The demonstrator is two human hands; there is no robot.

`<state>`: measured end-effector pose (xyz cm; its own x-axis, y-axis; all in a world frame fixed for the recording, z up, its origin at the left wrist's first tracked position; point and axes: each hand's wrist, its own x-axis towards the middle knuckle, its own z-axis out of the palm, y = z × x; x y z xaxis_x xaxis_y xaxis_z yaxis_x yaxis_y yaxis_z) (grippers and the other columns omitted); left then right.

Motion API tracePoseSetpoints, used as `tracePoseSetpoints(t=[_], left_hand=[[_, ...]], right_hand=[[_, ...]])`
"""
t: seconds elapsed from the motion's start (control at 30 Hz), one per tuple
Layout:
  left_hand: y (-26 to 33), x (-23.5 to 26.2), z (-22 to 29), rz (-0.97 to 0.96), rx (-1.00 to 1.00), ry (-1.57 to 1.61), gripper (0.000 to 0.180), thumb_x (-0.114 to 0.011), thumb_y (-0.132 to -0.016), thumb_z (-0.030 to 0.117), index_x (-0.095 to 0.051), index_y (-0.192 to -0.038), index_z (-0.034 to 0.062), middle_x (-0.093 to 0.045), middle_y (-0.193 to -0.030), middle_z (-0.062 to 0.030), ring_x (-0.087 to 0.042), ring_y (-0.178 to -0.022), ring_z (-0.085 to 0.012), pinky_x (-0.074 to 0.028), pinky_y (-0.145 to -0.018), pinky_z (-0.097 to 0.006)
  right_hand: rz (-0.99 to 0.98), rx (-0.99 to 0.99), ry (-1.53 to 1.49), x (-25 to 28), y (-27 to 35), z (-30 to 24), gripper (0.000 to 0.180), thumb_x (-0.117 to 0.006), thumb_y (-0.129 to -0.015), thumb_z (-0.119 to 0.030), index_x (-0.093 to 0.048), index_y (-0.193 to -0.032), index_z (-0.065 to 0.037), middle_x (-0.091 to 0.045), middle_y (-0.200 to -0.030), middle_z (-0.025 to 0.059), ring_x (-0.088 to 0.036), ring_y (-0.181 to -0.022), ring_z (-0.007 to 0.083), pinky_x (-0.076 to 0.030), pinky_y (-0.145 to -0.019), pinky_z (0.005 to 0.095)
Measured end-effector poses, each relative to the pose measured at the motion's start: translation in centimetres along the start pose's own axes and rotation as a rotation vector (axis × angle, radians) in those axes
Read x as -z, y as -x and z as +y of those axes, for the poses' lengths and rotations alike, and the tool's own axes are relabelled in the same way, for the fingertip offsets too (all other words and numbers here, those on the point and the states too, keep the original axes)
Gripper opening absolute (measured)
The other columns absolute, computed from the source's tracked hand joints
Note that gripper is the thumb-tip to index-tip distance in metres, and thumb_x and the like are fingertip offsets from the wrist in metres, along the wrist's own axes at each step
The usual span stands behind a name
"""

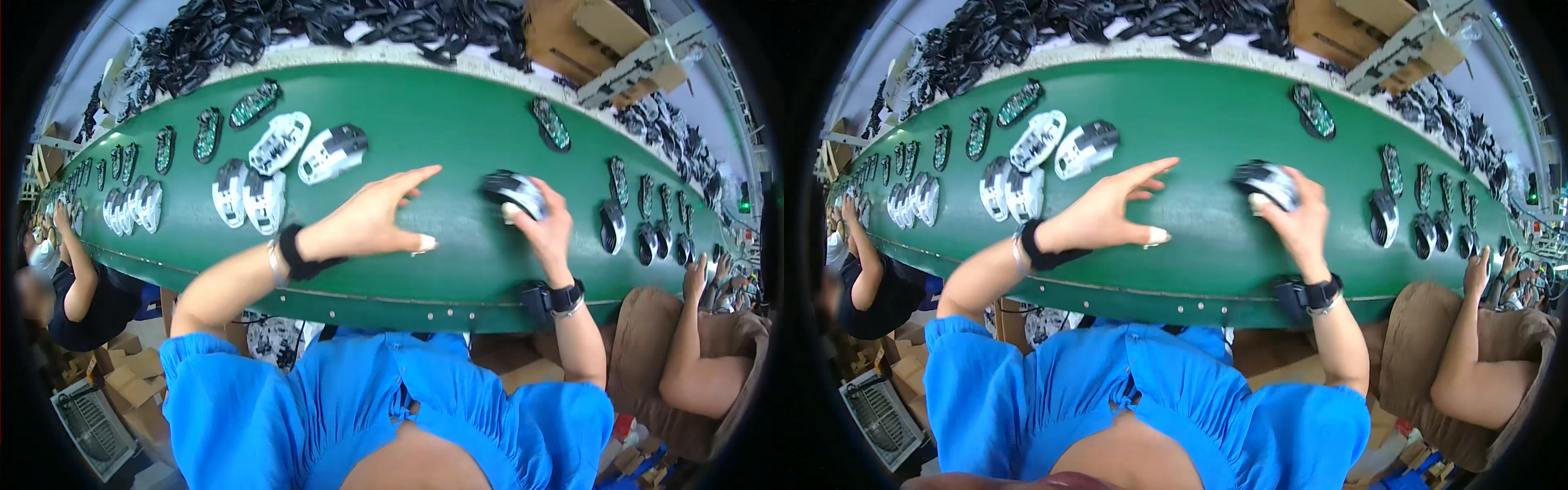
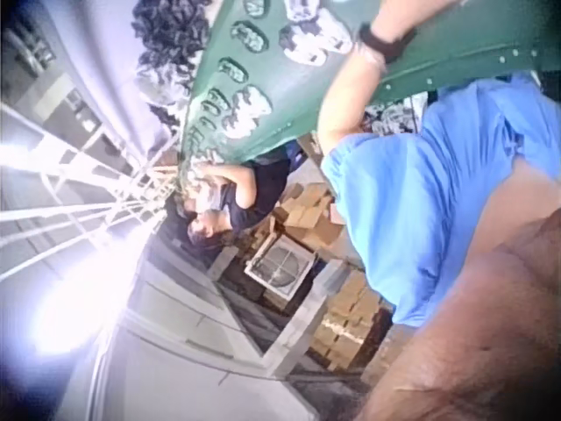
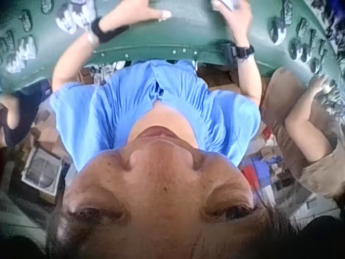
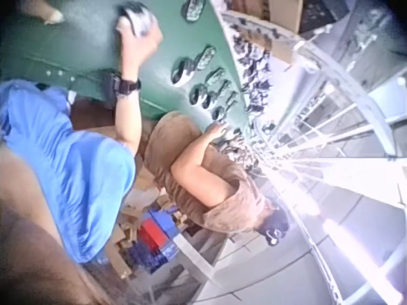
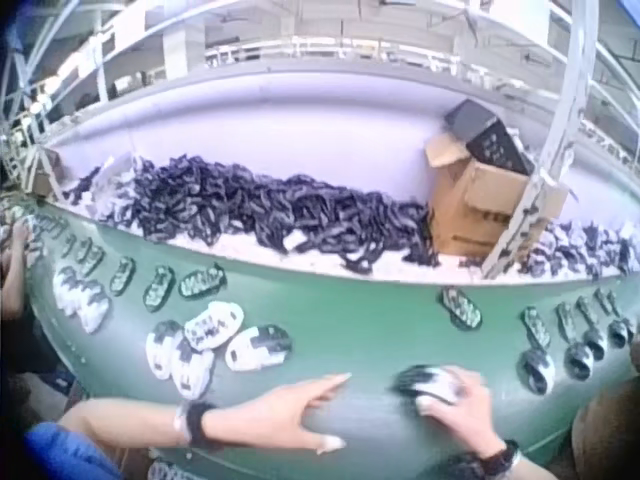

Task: The person assembles computer mice on a green workbench. They pick up a white mouse shell and a black plastic cover, fit the cover onto the shell, and place the completed unit on the table. This process is repeated for multiple units throughout the video.

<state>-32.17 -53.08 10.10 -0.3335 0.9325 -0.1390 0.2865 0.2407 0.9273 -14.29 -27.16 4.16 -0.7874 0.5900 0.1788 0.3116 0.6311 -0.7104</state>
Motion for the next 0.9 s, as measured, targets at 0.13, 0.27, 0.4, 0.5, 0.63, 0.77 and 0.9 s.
tracePoseSetpoints(t=[0.13, 0.27, 0.4, 0.5, 0.63, 0.77, 0.9], left_hand=[[3.0, 4.1, -2.5, 0.485, -0.164, -0.517, 0.084, -0.078, -0.072, 0.025, -0.037, -0.14, -0.0026, -0.047, -0.136, -0.0247, -0.039, -0.132, -0.0403, -0.031, -0.112, -0.045], [1.9, 4.7, -7.0, 0.671, 0.112, -1.02, 0.082, -0.078, -0.073, 0.025, -0.037, -0.137, -0.0046, -0.043, -0.137, -0.0262, -0.036, -0.132, -0.0444, -0.03, -0.11, -0.048], [1.7, 1.8, -6.6, 0.533, 0.007, -0.895, 0.076, -0.078, -0.068, 0.015, -0.042, -0.132, -0.0045, -0.047, -0.129, -0.025, -0.046, -0.122, -0.0417, -0.037, -0.105, -0.047], [4.2, 0.2, -6.7, 0.408, -0.031, -0.671, 0.077, -0.079, -0.066, 0.013, -0.043, -0.132, -0.0015, -0.046, -0.127, -0.0248, -0.048, -0.117, -0.0411, -0.041, -0.1, -0.048], [5.5, 0.3, -7.0, 0.501, 0.059, -0.494, 0.073, -0.081, -0.063, 0.013, -0.047, -0.127, 0.0001, -0.045, -0.125, -0.0236, -0.048, -0.114, -0.0419, -0.041, -0.097, -0.047], [4.9, 0.9, -6.6, 0.425, 0.066, -0.563, 0.065, -0.081, -0.06, 0.012, -0.05, -0.115, -0.0012, -0.047, -0.119, -0.0215, -0.046, -0.113, -0.0399, -0.042, -0.095, -0.046], [4.7, 1.6, -6.0, 0.35, 0.115, -0.393, 0.061, -0.081, -0.061, 0.012, -0.051, -0.113, 0.0007, -0.054, -0.109, -0.0171, -0.051, -0.107, -0.0339, -0.045, -0.091, -0.041]], right_hand=[[0.292, 0.208, 0.69, 4.7, -1.6, 5.0, 0.06, -0.081, -0.067, -0.026, -0.061, -0.121, -0.006, -0.063, -0.114, 0.0156, -0.057, -0.107, 0.0308, -0.044, -0.096, 0.039], [-0.047, 0.272, 0.133, -0.2, -10.5, -5.5, 0.05, -0.076, -0.077, -0.025, -0.061, -0.121, -0.007, -0.063, -0.117, 0.0137, -0.057, -0.11, 0.0289, -0.045, -0.096, 0.0381], [-0.122, 0.639, 0.305, -9.5, -21.3, -5.2, 0.049, -0.065, -0.08, -0.011, -0.053, -0.127, -0.007, -0.057, -0.121, 0.0173, -0.052, -0.115, 0.0347, -0.044, -0.097, 0.0424], [-0.179, 0.572, 0.38, -12.8, -24.3, -3.6, 0.033, -0.061, -0.081, -0.01, -0.06, -0.114, -0.006, -0.06, -0.11, 0.0154, -0.056, -0.109, 0.0327, -0.047, -0.092, 0.0425], [-0.243, 0.466, 0.023, -11.8, -23.0, -5.9, 0.019, -0.058, -0.082, -0.012, -0.065, -0.096, -0.003, -0.064, -0.086, 0.0123, -0.062, -0.085, 0.0246, -0.048, -0.081, 0.0346], [-1.06, 0.143, -0.119, -5.3, -19.9, -7.8, 0.017, -0.054, -0.079, -0.014, -0.063, -0.085, 0.0, -0.058, -0.072, 0.0002, -0.05, -0.069, 0.0083, -0.042, -0.068, 0.0243], [-0.961, 0.425, 0.295, -5.8, -12.8, -6.2, 0.023, -0.058, -0.08, -0.02, -0.066, -0.089, -0.001, -0.062, -0.093, 0.0125, -0.057, -0.089, 0.0259, -0.047, -0.079, 0.0369]])
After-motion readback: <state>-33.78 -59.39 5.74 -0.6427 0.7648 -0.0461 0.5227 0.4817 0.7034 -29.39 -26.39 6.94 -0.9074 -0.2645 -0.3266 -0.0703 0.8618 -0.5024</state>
